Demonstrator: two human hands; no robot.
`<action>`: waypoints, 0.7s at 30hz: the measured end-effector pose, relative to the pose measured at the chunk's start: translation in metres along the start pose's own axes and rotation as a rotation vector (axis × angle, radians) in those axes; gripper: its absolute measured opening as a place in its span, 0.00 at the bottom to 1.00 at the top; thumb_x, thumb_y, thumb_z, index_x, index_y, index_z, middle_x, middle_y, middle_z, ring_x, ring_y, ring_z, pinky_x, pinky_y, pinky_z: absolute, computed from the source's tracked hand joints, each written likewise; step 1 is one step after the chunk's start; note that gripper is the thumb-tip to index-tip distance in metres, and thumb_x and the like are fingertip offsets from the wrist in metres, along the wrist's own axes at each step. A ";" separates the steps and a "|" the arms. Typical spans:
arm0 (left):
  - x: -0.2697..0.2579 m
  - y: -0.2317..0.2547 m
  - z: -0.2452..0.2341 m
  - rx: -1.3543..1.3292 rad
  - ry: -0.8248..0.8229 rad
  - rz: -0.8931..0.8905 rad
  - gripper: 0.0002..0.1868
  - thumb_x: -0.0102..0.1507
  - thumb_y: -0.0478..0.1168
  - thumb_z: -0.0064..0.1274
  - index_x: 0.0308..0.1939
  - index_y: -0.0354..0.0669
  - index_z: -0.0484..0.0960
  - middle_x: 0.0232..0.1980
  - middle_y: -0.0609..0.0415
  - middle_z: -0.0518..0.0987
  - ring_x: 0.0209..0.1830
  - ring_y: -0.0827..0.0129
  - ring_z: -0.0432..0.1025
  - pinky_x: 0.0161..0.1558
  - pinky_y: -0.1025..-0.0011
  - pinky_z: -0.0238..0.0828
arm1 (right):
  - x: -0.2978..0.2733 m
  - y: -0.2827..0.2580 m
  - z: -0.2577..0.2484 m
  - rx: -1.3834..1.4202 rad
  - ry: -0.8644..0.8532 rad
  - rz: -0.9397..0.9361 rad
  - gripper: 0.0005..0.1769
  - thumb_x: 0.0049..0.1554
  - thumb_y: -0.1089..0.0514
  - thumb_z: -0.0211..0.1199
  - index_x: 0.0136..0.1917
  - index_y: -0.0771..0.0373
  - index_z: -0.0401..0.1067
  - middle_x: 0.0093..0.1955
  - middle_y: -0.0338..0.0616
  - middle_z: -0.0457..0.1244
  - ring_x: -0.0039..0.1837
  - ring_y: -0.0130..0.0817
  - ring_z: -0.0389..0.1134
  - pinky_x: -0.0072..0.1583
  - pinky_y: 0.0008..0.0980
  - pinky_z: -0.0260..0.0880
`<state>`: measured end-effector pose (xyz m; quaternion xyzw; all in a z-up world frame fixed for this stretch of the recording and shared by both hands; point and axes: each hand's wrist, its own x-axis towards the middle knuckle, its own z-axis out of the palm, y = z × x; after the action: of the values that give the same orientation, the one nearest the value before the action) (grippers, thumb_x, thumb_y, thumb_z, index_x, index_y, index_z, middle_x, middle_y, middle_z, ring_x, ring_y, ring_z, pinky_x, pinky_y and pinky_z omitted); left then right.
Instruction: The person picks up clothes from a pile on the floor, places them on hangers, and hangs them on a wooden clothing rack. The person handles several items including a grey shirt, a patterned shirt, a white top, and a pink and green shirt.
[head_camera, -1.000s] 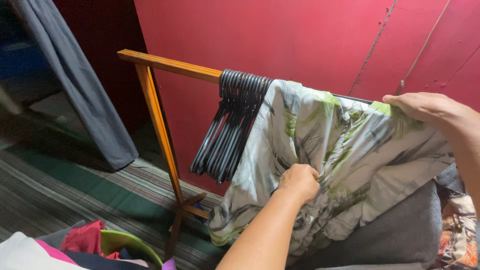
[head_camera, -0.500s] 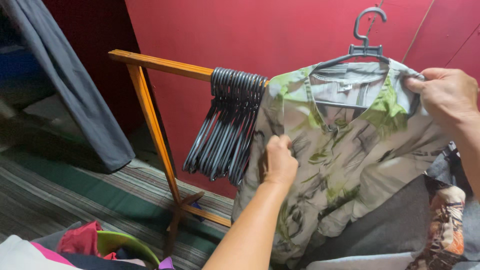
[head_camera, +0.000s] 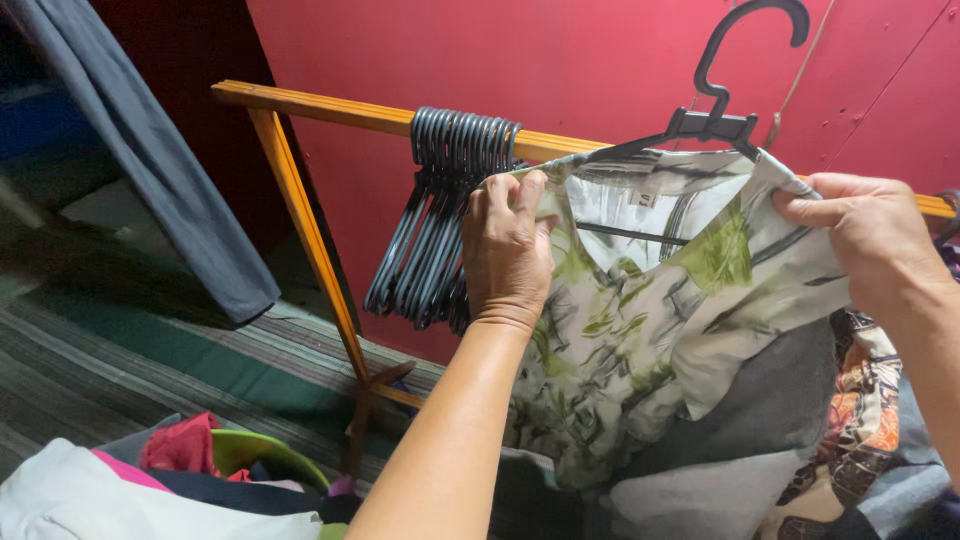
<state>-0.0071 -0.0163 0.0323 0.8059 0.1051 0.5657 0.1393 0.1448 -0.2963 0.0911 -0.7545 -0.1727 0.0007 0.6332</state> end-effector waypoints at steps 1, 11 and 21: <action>-0.001 0.000 -0.002 0.023 0.014 0.005 0.25 0.54 0.38 0.67 0.53 0.51 0.75 0.48 0.55 0.71 0.52 0.59 0.69 0.53 0.59 0.68 | -0.006 0.000 0.002 0.023 -0.017 0.040 0.14 0.59 0.64 0.62 0.58 0.61 0.79 0.48 0.39 0.71 0.45 0.27 0.70 0.49 0.30 0.70; -0.004 -0.004 -0.025 0.092 0.004 0.084 0.12 0.58 0.37 0.63 0.44 0.50 0.78 0.42 0.57 0.70 0.45 0.61 0.68 0.46 0.61 0.66 | -0.022 0.035 -0.011 0.036 -0.187 0.176 0.12 0.62 0.58 0.63 0.54 0.68 0.75 0.46 0.44 0.68 0.46 0.33 0.68 0.49 0.35 0.66; -0.011 -0.008 -0.025 -0.062 -0.043 0.018 0.06 0.58 0.34 0.60 0.31 0.45 0.76 0.38 0.56 0.74 0.43 0.57 0.69 0.45 0.61 0.69 | -0.037 0.037 -0.007 -0.055 -0.165 0.193 0.15 0.60 0.51 0.64 0.54 0.62 0.79 0.48 0.35 0.69 0.50 0.26 0.66 0.53 0.32 0.65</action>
<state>-0.0347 -0.0098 0.0278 0.8141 0.0774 0.5526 0.1611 0.1217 -0.3178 0.0492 -0.7821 -0.1507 0.1188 0.5929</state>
